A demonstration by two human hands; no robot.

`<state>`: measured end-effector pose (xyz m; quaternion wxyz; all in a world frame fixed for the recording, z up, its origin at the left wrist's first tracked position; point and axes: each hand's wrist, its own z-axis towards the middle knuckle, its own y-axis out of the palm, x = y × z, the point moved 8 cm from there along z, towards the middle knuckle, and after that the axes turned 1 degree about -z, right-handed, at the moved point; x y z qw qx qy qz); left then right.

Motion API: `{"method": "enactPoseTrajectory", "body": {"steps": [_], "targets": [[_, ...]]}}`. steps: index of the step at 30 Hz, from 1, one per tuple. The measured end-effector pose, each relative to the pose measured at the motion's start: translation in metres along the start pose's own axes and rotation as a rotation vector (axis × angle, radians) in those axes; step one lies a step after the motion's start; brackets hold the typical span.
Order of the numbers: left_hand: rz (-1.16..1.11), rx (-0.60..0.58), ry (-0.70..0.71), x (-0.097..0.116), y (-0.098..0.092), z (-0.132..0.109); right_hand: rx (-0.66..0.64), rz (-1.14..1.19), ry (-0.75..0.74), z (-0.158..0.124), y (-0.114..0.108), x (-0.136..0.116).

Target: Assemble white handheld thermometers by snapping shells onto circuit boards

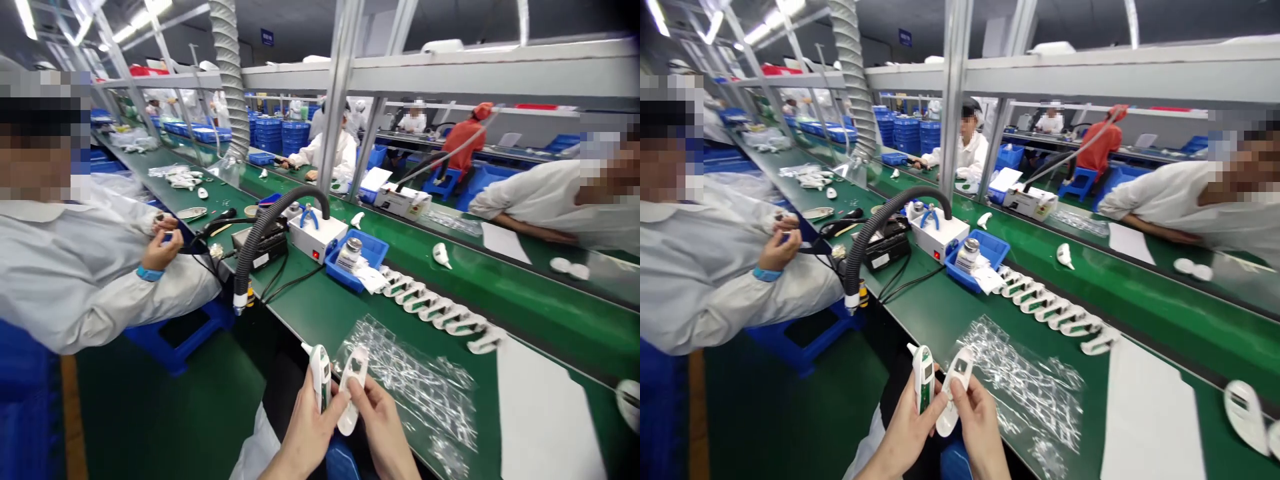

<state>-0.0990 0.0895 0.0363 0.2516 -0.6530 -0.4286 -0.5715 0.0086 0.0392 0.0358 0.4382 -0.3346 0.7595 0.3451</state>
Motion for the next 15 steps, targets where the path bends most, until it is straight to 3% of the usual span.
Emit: {"method": "enactPoseTrajectory", "body": {"steps": [2, 5, 9, 12, 15], "targets": [[-0.153, 0.063, -0.038, -0.011, -0.024, 0.004, -0.016, 0.025, 0.048, 0.003, 0.006, 0.008], [-0.462, 0.34, -0.069, -0.024, -0.086, 0.019, -0.111, 0.041, 0.06, 0.008, 0.024, 0.013], [-0.631, 0.482, -0.03, -0.025, -0.155, 0.054, -0.165, 0.079, 0.061, 0.026, 0.055, 0.028], [-0.673, 0.519, -0.045, -0.03, -0.183, 0.067, -0.24, 0.043, 0.12, 0.055, 0.099, 0.05], [-0.666, 0.585, -0.089, -0.042, -0.199, 0.06, -0.326, -0.025, 0.158, 0.089, 0.162, 0.068]]}}
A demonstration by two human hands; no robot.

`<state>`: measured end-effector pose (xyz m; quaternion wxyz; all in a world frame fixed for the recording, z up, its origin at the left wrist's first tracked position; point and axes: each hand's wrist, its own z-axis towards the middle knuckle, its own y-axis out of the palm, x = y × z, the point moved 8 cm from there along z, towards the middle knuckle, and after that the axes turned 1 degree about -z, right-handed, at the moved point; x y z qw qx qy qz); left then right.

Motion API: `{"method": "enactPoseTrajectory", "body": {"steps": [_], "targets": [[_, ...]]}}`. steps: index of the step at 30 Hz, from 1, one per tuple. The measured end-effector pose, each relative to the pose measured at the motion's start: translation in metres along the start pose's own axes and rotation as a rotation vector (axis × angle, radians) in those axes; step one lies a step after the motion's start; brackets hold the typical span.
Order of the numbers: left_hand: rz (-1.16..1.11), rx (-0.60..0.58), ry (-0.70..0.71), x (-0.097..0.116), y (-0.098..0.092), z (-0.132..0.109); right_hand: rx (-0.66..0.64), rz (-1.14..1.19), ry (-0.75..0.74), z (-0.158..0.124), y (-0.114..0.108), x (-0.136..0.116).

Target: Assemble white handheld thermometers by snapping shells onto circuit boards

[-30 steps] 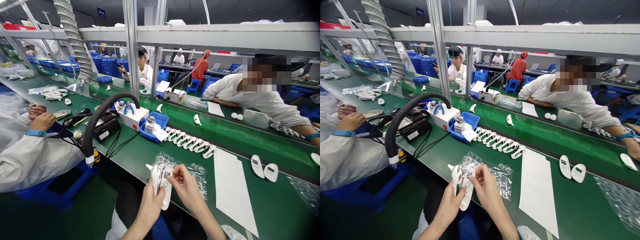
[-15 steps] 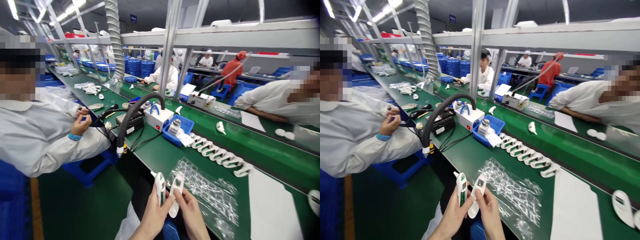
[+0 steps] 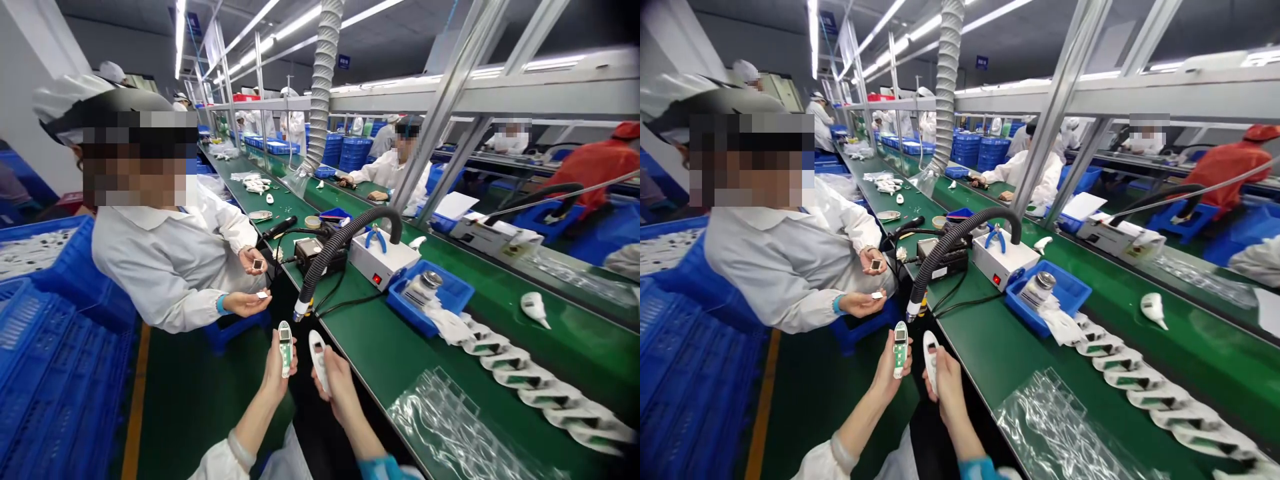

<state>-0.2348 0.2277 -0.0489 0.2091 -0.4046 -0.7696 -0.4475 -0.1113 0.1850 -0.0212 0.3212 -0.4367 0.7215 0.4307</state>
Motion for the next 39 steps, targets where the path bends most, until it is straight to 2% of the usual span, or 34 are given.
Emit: {"method": "enactPoseTrajectory", "body": {"steps": [3, 5, 7, 12, 18, 20, 22, 25, 27, 29, 32, 39], "targets": [[0.006, 0.086, 0.026, 0.005, -0.023, -0.006, -0.088, -0.002, 0.054, 0.039, 0.052, 0.008], [0.009, 0.106, 0.044, 0.009, -0.03, -0.009, -0.121, 0.017, 0.08, 0.049, 0.072, 0.013], [0.018, 0.101, 0.052, 0.01, -0.028, -0.011, -0.132, 0.034, 0.088, 0.047, 0.074, 0.016], [0.042, 0.086, 0.033, 0.002, -0.009, -0.008, -0.106, 0.055, 0.058, 0.033, 0.053, 0.011], [-0.033, 0.115, 0.043, 0.002, -0.009, -0.014, -0.134, 0.007, 0.021, 0.034, 0.065, 0.003], [-0.032, 0.077, -0.006, -0.01, -0.008, -0.027, -0.11, -0.003, 0.01, 0.021, 0.053, 0.005], [-0.018, 0.022, -0.083, -0.03, -0.004, -0.046, -0.074, 0.023, 0.011, -0.002, 0.029, 0.009], [0.004, -0.032, -0.171, -0.057, 0.001, -0.078, -0.042, 0.18, 0.072, -0.051, -0.011, 0.016], [-0.002, -0.055, -0.205, -0.065, 0.004, -0.094, -0.032, 0.317, 0.132, -0.085, -0.032, 0.021], [-0.023, -0.095, -0.227, -0.065, 0.011, -0.106, -0.005, 0.419, 0.172, -0.113, -0.048, 0.025], [-0.045, -0.189, -0.248, -0.059, 0.027, -0.117, 0.019, 0.495, 0.181, -0.139, -0.063, 0.028], [0.015, -0.258, -0.258, -0.051, 0.047, -0.135, 0.014, 0.594, 0.139, -0.16, -0.068, 0.029]]}}
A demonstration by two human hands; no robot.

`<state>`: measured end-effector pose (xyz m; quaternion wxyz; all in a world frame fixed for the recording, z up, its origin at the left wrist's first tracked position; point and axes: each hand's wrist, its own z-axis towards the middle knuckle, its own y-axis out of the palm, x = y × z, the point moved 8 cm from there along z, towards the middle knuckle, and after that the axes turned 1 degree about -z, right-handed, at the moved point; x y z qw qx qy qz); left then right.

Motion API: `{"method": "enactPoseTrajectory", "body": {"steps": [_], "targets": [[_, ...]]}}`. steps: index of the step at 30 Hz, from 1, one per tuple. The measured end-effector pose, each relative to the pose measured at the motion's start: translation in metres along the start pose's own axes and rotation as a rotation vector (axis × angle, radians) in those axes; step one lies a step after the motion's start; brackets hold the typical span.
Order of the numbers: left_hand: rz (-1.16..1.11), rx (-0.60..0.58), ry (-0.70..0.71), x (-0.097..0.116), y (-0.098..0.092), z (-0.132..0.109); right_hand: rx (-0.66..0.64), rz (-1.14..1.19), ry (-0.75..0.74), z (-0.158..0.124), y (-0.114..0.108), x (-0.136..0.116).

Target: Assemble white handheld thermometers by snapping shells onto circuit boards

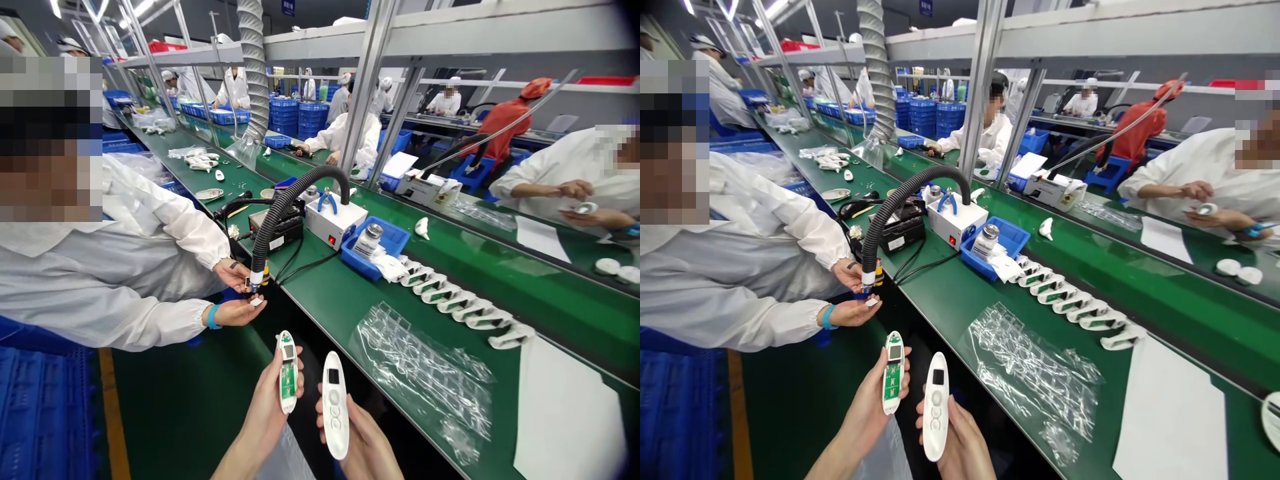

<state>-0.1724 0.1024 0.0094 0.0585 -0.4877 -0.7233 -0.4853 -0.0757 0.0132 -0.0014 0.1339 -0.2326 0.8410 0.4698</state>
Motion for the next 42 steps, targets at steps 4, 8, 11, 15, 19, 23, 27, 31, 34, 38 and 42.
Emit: {"method": "enactPoseTrajectory", "body": {"steps": [4, 8, 11, 15, 19, 23, 27, 31, 34, 38, 42], "targets": [[0.108, 0.009, 0.01, 0.0, 0.003, -0.006, -0.01, 0.02, -0.018, -0.004, 0.002, -0.002], [0.378, 0.054, 0.041, -0.009, 0.005, -0.014, 0.036, -0.038, -0.057, -0.006, 0.001, -0.009], [0.542, -0.005, 0.02, -0.023, 0.019, -0.019, 0.025, -0.113, -0.13, -0.007, 0.006, -0.017], [0.642, -0.07, 0.041, -0.031, 0.043, -0.02, -0.026, -0.278, -0.222, -0.011, 0.014, -0.029], [0.647, -0.054, 0.12, -0.023, 0.056, -0.013, -0.031, -0.815, -0.435, -0.02, 0.023, -0.082], [0.609, -0.028, 0.132, -0.014, 0.06, -0.004, 0.167, -1.29, -0.825, -0.014, 0.041, -0.194], [0.556, -0.045, 0.081, -0.009, 0.067, 0.003, 0.462, -1.63, -1.019, 0.033, 0.054, -0.293], [0.508, -0.059, 0.088, -0.001, 0.075, 0.006, 0.556, -1.7, -1.016, 0.087, 0.049, -0.327], [0.506, -0.029, 0.127, 0.007, 0.074, 0.005, 0.541, -1.71, -1.008, 0.103, 0.043, -0.328], [0.464, 0.032, 0.13, 0.016, 0.067, 0.005, 0.572, -1.62, -1.105, 0.088, 0.048, -0.35], [0.437, 0.002, 0.095, 0.018, 0.067, 0.009, 0.561, -1.534, -1.251, 0.079, 0.079, -0.377]]}}
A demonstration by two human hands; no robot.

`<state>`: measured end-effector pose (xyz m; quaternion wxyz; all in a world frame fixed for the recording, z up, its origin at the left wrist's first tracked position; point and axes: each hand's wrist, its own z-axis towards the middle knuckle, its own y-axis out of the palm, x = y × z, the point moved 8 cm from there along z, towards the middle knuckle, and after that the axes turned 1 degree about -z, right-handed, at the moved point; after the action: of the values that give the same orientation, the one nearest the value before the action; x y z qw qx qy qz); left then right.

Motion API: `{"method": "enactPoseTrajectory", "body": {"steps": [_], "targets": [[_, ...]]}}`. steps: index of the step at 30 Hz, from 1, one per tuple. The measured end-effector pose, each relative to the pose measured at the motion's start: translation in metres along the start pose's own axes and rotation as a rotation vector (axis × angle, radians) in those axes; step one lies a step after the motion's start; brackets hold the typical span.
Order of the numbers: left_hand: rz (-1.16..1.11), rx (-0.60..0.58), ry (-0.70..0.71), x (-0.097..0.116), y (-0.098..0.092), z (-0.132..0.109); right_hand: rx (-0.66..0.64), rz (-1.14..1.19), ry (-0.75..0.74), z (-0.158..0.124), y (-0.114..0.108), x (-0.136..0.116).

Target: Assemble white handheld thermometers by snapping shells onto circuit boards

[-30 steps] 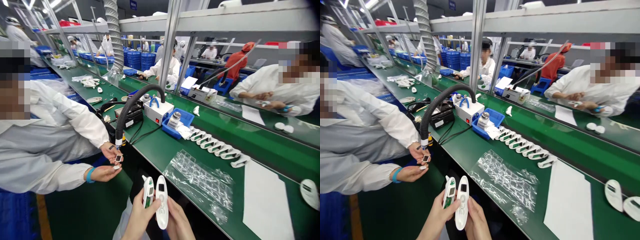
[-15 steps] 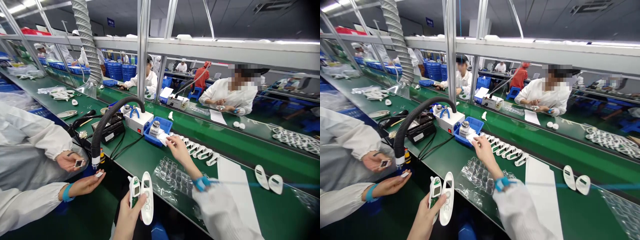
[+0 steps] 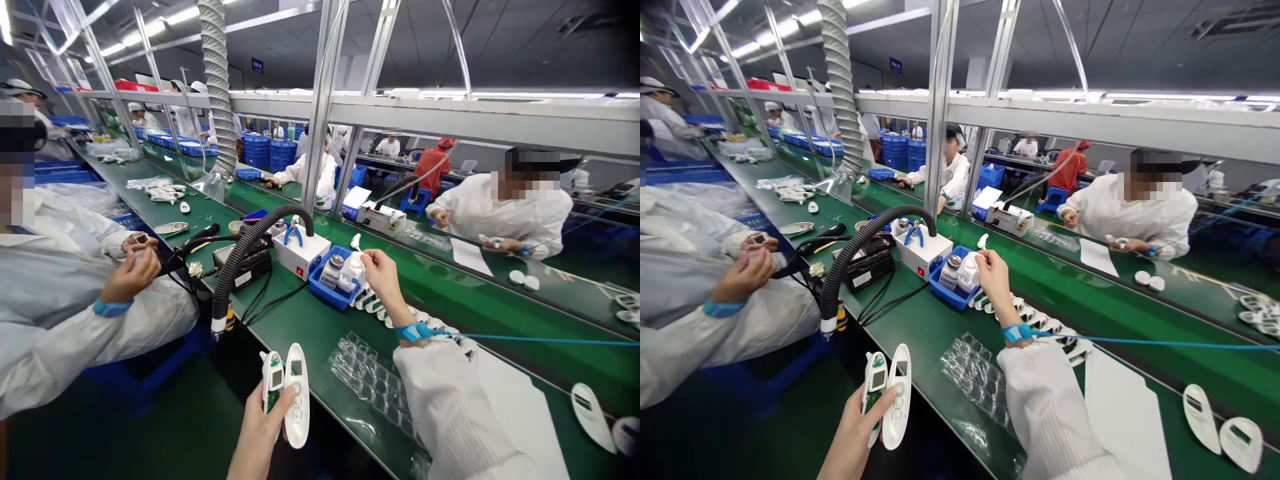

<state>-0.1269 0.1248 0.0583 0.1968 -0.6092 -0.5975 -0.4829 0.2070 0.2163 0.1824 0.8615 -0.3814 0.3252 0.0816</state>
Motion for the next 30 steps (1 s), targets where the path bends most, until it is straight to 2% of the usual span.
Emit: {"method": "enactPoseTrajectory", "body": {"steps": [4, 7, 9, 13, 16, 18, 20, 22, 25, 27, 30], "targets": [[-0.014, -0.02, 0.013, 0.002, 0.002, 0.002, -0.016, 0.003, -0.115, 0.014, 0.022, -0.027], [-0.005, -0.01, 0.016, 0.001, 0.001, 0.001, -0.077, -0.021, -0.195, 0.008, 0.044, -0.037], [0.005, 0.005, 0.025, 0.002, -0.001, -0.001, -0.102, -0.037, -0.229, 0.003, 0.05, -0.038], [0.013, 0.021, 0.019, 0.0, -0.005, -0.007, -0.137, -0.045, -0.265, -0.001, 0.042, -0.04], [0.028, 0.023, 0.027, -0.002, -0.008, -0.011, -0.133, -0.003, -0.275, -0.014, 0.019, -0.052], [0.054, 0.007, 0.049, -0.003, -0.008, -0.013, -0.159, 0.063, -0.306, -0.039, 0.003, -0.07], [0.096, -0.031, 0.066, -0.006, -0.007, -0.013, -0.267, 0.12, -0.348, -0.078, -0.003, -0.093], [0.136, -0.067, 0.064, -0.01, -0.007, -0.012, -0.404, 0.165, -0.366, -0.126, -0.001, -0.114], [0.174, -0.094, 0.068, -0.013, -0.008, -0.011, -0.65, 0.19, -0.421, -0.198, 0.015, -0.137], [0.172, -0.106, 0.109, -0.011, -0.009, -0.012, -0.762, 0.133, -0.49, -0.232, 0.023, -0.143], [0.2, -0.15, 0.139, -0.011, -0.007, -0.015, -0.834, 0.02, -0.581, -0.253, 0.026, -0.139]]}}
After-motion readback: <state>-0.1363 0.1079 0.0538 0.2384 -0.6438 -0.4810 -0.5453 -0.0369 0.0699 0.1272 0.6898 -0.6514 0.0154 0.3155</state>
